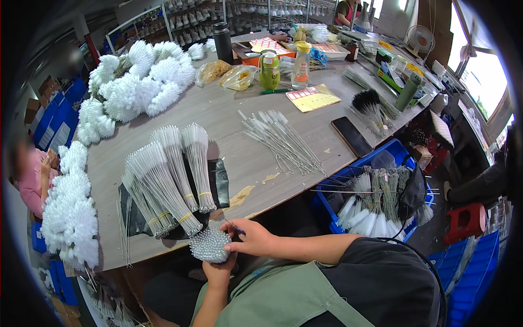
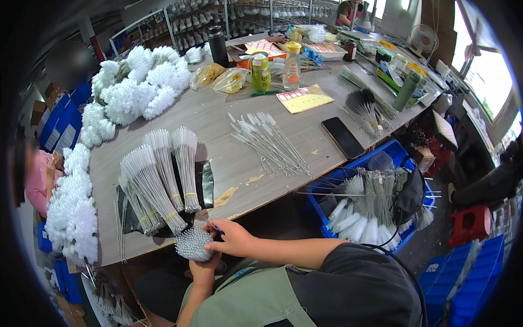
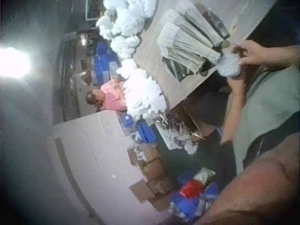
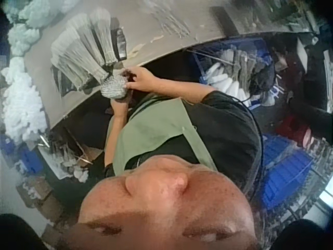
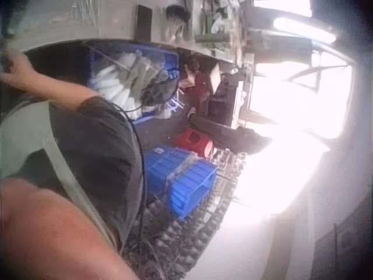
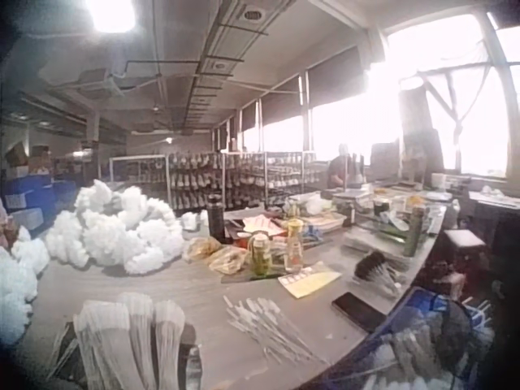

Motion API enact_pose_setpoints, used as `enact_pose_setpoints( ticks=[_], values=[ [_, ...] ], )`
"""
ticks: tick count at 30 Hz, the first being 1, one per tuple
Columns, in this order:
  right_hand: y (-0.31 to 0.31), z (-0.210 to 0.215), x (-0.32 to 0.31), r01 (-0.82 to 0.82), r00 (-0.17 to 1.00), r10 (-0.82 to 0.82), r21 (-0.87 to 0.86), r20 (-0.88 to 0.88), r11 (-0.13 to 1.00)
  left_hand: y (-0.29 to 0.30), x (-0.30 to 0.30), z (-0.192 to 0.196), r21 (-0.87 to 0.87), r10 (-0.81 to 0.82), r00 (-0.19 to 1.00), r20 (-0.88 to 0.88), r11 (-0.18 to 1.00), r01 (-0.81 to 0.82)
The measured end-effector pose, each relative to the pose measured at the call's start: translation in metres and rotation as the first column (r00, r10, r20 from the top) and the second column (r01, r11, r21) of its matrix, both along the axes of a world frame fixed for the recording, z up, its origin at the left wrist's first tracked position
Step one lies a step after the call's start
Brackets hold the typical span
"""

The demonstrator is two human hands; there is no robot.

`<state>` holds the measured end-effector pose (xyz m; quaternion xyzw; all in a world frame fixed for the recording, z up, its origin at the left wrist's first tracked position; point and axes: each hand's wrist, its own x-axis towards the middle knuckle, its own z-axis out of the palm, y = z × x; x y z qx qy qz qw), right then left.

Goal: The recorder is trimming and assembling small white cleaning brushes at a workbench.

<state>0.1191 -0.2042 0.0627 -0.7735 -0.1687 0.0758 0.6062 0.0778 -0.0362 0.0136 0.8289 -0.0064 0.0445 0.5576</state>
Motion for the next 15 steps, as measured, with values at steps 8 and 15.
enact_pose_setpoints(
  ticks=[8, 15],
  values=[
    [0.0002, 0.002, -0.0006, 0.01, 1.0, -0.009, 0.033, -0.004, 0.999, -0.0024, -0.0007, 0.0019, -0.064, 0.006, 1.0, -0.015, 0.998, -0.007],
    [0.0019, 0.0013, 0.0007, -0.009, 1.0, 0.009, 0.019, 0.004, 1.0, 0.0044, 0.0018, 0.0031, -0.087, -0.026, 0.997, -0.066, 0.996, 0.02]
  ],
)
